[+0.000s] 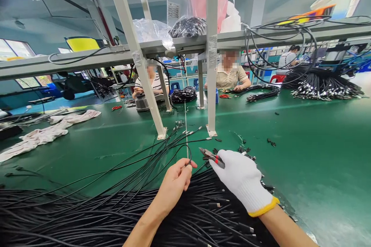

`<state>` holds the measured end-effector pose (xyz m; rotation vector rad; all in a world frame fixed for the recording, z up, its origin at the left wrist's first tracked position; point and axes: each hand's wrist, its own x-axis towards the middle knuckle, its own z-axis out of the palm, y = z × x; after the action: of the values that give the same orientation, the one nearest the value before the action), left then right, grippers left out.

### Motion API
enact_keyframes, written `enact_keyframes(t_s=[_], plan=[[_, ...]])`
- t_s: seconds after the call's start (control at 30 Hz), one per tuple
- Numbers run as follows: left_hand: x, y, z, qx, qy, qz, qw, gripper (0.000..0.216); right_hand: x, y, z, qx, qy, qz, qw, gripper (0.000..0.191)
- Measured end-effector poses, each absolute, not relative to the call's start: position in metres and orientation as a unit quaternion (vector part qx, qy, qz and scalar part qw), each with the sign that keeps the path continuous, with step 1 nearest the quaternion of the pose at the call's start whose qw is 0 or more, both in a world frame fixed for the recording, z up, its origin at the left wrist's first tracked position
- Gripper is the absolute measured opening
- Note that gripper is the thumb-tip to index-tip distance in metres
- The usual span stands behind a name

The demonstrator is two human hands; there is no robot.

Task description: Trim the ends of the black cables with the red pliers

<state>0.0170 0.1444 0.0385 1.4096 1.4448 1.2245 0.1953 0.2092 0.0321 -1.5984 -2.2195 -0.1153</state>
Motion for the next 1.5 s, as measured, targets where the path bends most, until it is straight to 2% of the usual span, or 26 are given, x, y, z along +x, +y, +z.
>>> enact_keyframes(t_s=[0.13, 0.2, 0.37, 0.5, 0.67, 0.77, 1.03, 1.3, 1.4, 1.5], plan=[[0.018, 0.146, 0.039, 0.575, 0.583, 0.477, 0.321, 0.031, 0.19, 0.196, 0.05, -0.588, -0.766, 0.12, 0.231, 0.035], [0.02, 0.146, 0.04, 0.56, 0.571, 0.495, 0.338, 0.035, 0.185, 0.186, 0.055, -0.559, -0.776, 0.163, 0.242, 0.031], [0.028, 0.143, 0.047, 0.465, 0.495, 0.536, 0.502, 0.027, 0.174, 0.172, 0.05, -0.516, -0.805, 0.195, 0.218, 0.022], [0.031, 0.141, 0.048, 0.437, 0.502, 0.548, 0.507, 0.019, 0.172, 0.171, 0.045, -0.503, -0.81, 0.205, 0.223, 0.023], [0.031, 0.142, 0.047, 0.427, 0.5, 0.556, 0.508, 0.017, 0.174, 0.171, 0.05, -0.521, -0.799, 0.199, 0.223, 0.025], [0.031, 0.142, 0.048, 0.44, 0.48, 0.557, 0.515, 0.02, 0.176, 0.172, 0.055, -0.53, -0.785, 0.235, 0.215, 0.027], [0.035, 0.143, 0.041, 0.453, 0.49, 0.575, 0.473, 0.024, 0.18, 0.18, 0.052, -0.515, -0.723, 0.387, 0.25, 0.027], [0.04, 0.14, 0.047, 0.463, 0.469, 0.587, 0.47, 0.024, 0.187, 0.176, 0.076, -0.398, -0.673, 0.574, 0.243, 0.03], [0.039, 0.139, 0.048, 0.467, 0.462, 0.591, 0.468, 0.024, 0.187, 0.174, 0.074, -0.328, -0.609, 0.678, 0.247, 0.032], [0.04, 0.138, 0.047, 0.46, 0.457, 0.591, 0.479, 0.025, 0.185, 0.175, 0.066, -0.301, -0.557, 0.733, 0.248, 0.037]])
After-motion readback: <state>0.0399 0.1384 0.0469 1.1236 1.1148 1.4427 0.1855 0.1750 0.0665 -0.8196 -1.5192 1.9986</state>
